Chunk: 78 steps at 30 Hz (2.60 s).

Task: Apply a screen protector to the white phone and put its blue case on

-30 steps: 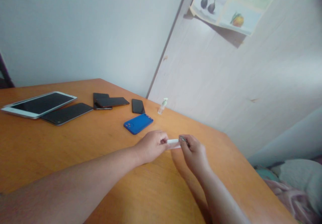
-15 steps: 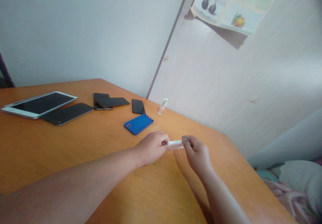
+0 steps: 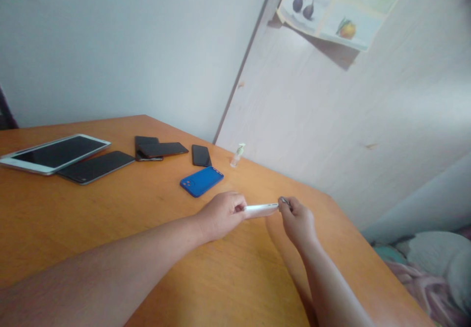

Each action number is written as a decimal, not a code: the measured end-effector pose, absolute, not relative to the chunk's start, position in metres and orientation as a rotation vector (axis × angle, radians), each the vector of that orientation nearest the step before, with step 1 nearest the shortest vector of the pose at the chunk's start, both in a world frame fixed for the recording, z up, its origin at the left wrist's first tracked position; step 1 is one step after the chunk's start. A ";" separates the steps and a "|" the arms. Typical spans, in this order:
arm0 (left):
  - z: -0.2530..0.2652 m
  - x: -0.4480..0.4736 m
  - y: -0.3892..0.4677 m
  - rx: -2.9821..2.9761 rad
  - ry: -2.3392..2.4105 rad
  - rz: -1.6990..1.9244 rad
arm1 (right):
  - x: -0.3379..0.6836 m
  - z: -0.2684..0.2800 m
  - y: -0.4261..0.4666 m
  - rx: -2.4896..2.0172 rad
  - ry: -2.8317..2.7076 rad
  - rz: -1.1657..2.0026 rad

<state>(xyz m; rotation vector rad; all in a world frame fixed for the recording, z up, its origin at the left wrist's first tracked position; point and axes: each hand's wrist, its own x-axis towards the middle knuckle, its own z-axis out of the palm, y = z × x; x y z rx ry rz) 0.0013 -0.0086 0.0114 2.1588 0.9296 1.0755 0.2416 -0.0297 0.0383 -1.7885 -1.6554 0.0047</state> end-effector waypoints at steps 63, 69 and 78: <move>0.005 -0.013 0.006 2.416 1.224 0.718 | 0.248 0.034 -0.027 -1.700 -2.107 0.245; 0.008 -0.012 0.008 2.438 1.224 0.662 | 0.249 0.048 -0.043 -1.817 -2.144 0.288; 0.008 -0.011 0.012 2.498 1.160 0.653 | 0.249 0.044 -0.031 -1.897 -2.136 0.219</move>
